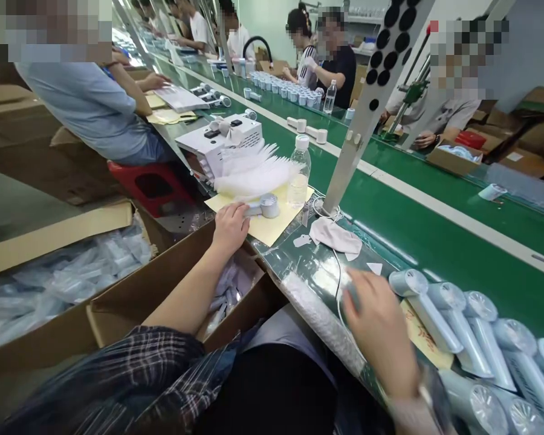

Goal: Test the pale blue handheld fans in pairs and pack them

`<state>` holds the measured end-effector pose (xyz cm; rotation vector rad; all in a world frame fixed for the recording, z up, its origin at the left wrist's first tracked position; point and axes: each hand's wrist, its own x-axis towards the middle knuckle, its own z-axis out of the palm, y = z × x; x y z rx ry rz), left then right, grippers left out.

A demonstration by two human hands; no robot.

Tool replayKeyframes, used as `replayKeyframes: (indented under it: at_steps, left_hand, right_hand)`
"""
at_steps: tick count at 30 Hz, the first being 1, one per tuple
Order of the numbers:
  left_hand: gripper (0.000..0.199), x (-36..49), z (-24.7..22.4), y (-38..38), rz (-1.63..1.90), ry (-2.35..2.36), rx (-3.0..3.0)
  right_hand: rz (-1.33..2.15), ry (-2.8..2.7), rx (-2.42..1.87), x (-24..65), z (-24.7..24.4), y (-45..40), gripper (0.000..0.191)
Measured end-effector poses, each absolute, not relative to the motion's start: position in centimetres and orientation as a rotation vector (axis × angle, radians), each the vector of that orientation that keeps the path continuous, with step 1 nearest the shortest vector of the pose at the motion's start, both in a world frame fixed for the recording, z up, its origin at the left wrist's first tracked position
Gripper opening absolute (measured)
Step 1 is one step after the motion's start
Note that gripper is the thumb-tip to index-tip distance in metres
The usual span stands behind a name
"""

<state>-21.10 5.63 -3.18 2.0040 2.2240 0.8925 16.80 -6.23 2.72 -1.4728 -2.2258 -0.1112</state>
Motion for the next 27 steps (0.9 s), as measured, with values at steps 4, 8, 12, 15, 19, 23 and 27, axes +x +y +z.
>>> replayKeyframes:
  at_steps: [4, 8, 12, 15, 19, 23, 27]
  left_hand:
    - [0.049, -21.2, -3.5, 6.2, 0.788, 2.274, 2.060]
    - [0.042, -21.8, -2.4, 6.9, 0.634, 2.260, 2.134]
    - [0.028, -22.9, -1.7, 6.3, 0.460, 2.077, 2.245]
    - [0.032, -23.2, -1.5, 4.8, 0.459, 1.815, 2.251]
    - [0.033, -22.4, -1.1, 3.0, 0.657, 1.535, 2.031]
    - [0.046, -20.7, -1.4, 1.7, 0.867, 1.397, 1.607]
    - [0.069, -20.5, -2.1, -0.3, 1.033, 1.211, 1.272]
  right_hand:
    - [-0.108, -2.532, -1.533, 8.0, 1.2, 7.0, 0.032]
    - [-0.165, -2.617, -1.518, 4.2, -0.4, 12.6, 0.034]
    - [-0.192, -2.686, -1.424, 5.2, -2.0, 8.2, 0.039]
    - [-0.189, -2.730, -1.330, 7.5, -2.4, 2.4, 0.040]
    - [-0.230, -2.676, -1.239, 9.4, -1.6, -1.0, 0.039]
    - [-0.141, -2.697, -1.277, 8.4, -0.4, 4.7, 0.038]
    - [0.029, -2.923, -1.044, 5.7, 0.5, 13.1, 0.036]
